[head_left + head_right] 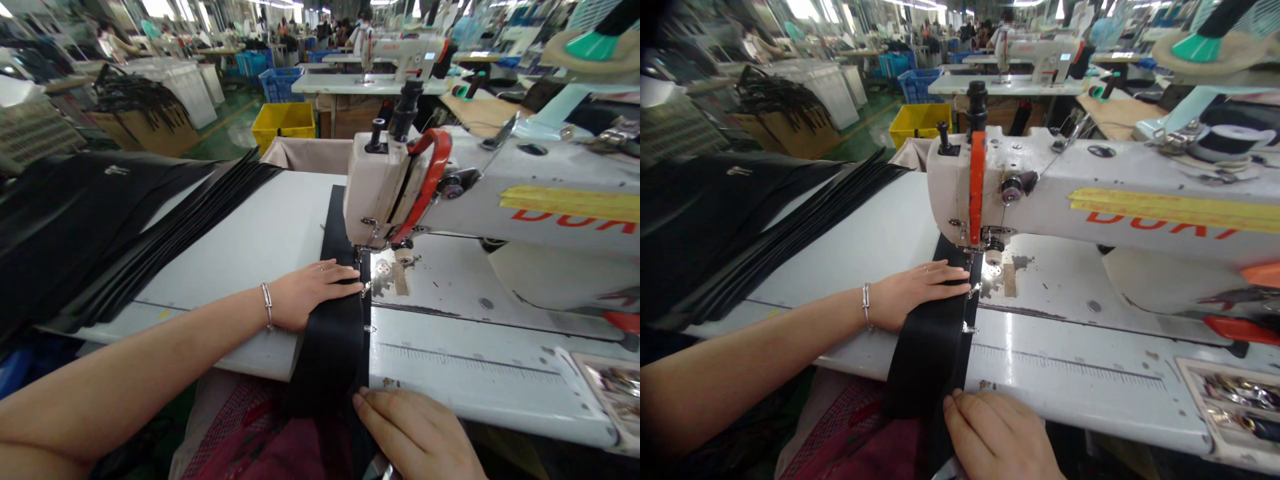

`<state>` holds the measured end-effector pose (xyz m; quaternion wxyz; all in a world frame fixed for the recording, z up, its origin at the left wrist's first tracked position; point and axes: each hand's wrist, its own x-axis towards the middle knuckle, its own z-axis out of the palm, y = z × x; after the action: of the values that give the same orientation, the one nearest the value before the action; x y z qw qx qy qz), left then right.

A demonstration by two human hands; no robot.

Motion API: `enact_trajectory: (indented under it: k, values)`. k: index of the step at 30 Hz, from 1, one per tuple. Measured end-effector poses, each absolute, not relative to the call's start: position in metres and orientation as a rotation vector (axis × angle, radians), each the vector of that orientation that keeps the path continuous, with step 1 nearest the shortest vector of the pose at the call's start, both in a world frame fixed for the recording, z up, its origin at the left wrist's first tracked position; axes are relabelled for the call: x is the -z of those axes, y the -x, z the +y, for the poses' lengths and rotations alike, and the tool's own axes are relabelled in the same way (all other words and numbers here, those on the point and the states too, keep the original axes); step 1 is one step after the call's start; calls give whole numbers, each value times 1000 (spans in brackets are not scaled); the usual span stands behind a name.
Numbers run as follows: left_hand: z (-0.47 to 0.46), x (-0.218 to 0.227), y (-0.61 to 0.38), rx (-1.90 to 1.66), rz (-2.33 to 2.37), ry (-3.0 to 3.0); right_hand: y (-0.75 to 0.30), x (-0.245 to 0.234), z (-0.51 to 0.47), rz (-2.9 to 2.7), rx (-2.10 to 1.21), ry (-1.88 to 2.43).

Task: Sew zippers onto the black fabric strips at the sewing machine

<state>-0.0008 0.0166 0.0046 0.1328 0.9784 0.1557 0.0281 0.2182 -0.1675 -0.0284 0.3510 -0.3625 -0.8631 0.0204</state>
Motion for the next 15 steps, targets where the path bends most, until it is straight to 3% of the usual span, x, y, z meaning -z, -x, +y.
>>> enact_trajectory:
  k: [5, 8, 12, 15]
  values:
    - [21, -5, -1, -119, 473, -2825, -217, 31, -167, -2271, -115, 932]
    - [-13, -10, 8, -279, 791, -2748, -219, 34, -170, -2266, -95, 935]
    - [-99, -7, 28, -555, 1406, -2132, -227, 26, -167, -2346, -152, 926]
    - [-146, 12, 31, -422, 1095, -1515, -233, 11, -146, -2392, -316, 1016]
